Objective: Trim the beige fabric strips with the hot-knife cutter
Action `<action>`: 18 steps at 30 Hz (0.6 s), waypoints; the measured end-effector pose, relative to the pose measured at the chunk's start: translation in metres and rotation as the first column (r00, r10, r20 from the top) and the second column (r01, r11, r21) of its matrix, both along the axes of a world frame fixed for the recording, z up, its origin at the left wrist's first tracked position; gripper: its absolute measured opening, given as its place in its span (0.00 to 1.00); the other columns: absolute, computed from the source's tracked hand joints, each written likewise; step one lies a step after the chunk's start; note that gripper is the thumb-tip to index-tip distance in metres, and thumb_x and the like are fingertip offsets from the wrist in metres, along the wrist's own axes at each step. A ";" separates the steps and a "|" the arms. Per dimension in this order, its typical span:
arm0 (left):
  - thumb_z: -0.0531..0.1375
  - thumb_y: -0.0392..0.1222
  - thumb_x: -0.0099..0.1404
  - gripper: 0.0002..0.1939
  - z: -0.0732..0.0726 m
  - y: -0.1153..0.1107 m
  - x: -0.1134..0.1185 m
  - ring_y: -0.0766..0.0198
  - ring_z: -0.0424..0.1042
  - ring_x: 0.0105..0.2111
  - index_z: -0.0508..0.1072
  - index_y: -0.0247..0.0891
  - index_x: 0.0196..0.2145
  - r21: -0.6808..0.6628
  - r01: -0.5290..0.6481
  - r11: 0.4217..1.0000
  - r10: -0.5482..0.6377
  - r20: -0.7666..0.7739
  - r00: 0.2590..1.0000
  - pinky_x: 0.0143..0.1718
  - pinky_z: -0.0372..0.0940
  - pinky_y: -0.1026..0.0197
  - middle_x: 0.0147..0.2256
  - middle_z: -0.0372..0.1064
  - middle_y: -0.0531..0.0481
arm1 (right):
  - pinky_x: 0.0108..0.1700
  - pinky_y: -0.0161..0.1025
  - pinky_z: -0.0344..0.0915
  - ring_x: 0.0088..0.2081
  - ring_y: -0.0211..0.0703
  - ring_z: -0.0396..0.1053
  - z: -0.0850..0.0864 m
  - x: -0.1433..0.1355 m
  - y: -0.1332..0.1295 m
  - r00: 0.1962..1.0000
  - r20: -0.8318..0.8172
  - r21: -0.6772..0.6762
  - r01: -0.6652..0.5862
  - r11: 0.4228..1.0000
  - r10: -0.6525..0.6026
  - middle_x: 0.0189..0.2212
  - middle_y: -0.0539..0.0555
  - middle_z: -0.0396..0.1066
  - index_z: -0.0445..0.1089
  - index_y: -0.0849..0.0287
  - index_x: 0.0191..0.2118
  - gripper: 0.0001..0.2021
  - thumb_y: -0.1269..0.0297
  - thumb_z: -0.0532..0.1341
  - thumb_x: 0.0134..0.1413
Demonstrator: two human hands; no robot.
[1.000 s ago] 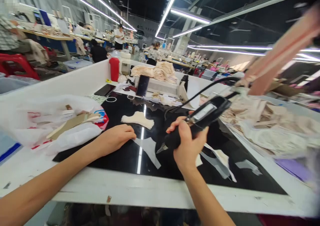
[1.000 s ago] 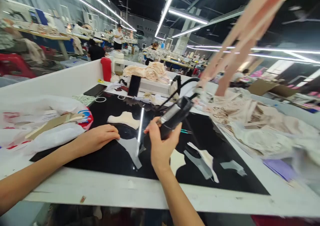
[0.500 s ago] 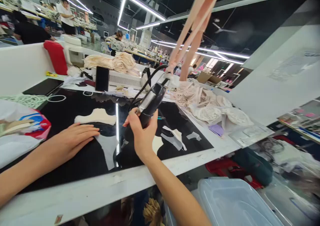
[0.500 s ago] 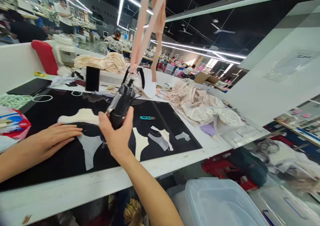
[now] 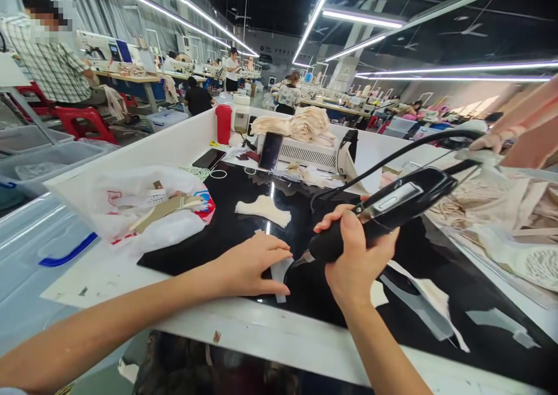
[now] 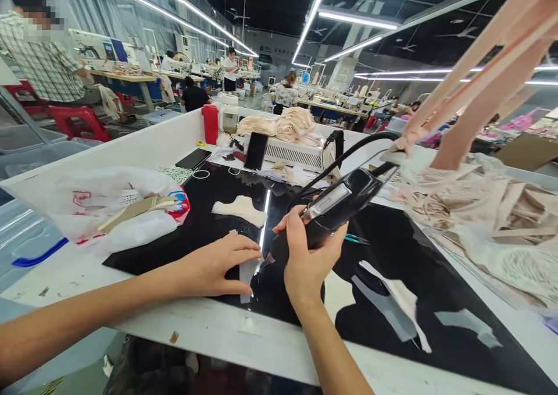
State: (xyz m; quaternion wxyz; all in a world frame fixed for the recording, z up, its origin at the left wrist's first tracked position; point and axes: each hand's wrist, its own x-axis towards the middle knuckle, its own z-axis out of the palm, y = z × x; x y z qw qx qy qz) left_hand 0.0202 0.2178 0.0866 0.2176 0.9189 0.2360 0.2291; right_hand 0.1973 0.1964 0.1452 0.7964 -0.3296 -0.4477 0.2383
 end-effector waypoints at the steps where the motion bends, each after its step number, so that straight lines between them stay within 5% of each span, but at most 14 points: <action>1: 0.72 0.53 0.61 0.33 -0.002 0.000 0.003 0.47 0.68 0.58 0.73 0.37 0.59 0.005 -0.004 1.000 0.004 0.006 1.000 0.64 0.60 0.45 0.59 0.69 0.37 | 0.29 0.38 0.71 0.24 0.36 0.68 -0.001 -0.001 0.001 1.000 0.006 0.002 0.002 1.000 -0.002 0.29 0.43 0.70 0.62 0.53 0.47 0.19 0.61 0.71 0.55; 18: 0.73 0.58 0.58 0.40 -0.007 0.001 0.003 0.42 0.65 0.62 0.71 0.37 0.62 -0.044 -0.004 0.999 0.001 -0.083 0.997 0.68 0.54 0.38 0.62 0.65 0.36 | 0.30 0.39 0.72 0.25 0.37 0.69 -0.013 -0.004 0.005 0.999 0.033 -0.035 0.009 0.999 -0.008 0.31 0.44 0.71 0.61 0.52 0.51 0.19 0.64 0.68 0.58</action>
